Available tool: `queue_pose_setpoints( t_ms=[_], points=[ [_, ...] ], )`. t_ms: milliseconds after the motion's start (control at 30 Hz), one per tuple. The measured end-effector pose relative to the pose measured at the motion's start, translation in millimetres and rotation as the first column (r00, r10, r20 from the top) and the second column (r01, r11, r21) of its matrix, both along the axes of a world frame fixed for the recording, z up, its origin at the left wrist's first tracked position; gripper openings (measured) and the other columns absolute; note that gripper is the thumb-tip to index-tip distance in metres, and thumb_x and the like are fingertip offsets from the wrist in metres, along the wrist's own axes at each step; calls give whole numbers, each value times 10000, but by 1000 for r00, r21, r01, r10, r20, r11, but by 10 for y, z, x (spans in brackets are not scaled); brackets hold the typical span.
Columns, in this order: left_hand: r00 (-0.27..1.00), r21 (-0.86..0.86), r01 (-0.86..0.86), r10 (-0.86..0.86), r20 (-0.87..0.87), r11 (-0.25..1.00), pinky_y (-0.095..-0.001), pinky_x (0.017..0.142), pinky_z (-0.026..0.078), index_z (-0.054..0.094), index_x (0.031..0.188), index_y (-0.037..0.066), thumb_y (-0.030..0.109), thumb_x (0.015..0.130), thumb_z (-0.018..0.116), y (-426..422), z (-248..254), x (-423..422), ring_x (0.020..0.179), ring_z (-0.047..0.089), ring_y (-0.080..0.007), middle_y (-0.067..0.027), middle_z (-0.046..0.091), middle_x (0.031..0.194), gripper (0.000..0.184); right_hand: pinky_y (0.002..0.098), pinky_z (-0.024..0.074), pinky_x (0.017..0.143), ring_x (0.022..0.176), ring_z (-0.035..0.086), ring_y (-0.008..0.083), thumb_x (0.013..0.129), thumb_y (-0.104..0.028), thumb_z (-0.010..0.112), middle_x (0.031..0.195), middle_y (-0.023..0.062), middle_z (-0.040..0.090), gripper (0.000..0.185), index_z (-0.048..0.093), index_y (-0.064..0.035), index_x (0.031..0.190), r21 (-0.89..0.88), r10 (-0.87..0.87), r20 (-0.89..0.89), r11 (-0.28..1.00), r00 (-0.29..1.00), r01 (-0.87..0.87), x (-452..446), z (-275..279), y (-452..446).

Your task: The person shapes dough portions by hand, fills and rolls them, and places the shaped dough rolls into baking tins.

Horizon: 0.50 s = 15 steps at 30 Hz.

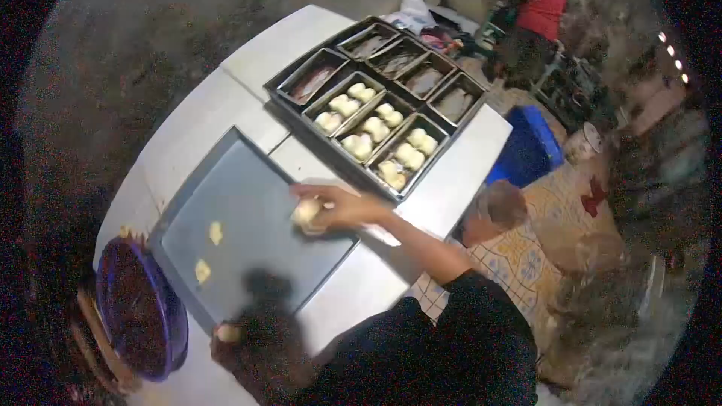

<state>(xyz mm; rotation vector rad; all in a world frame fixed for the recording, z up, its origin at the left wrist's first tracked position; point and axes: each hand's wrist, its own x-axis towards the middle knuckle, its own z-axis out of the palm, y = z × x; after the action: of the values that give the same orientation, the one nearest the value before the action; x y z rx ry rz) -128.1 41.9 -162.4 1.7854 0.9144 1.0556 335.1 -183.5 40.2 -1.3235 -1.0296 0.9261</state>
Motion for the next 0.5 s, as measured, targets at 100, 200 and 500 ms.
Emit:
queue_pose_setpoints(
  t_ms=[100,200,500],
  points=[
    [896,-70,57,-20,443,996,-342,811,501,514,1123,-7,200,955,500,-696,1055,620,870,573,-224,-102,568,946,267,296,494,825,970,583,165,710,-72,655,1030,89,607,532,527,-38,1225,-213,-317,240,905,918,368,1060,422,-631],
    [703,-505,232,216,678,831,-340,839,494,495,1152,-7,208,980,470,-803,1198,953,956,564,-234,-116,571,1021,276,275,467,651,750,586,135,765,-106,647,914,72,624,323,596,-29,1075,-25,-669,308,705,677,708,2146,369,-970],
    [885,-537,154,126,448,830,-352,878,485,491,1187,-7,208,982,462,-932,1094,1272,1046,547,-252,-142,567,1106,298,392,423,952,1137,532,367,700,-107,593,1229,237,548,663,396,-1,1325,-18,-581,680,596,447,803,3442,-761,-956]
  ],
)
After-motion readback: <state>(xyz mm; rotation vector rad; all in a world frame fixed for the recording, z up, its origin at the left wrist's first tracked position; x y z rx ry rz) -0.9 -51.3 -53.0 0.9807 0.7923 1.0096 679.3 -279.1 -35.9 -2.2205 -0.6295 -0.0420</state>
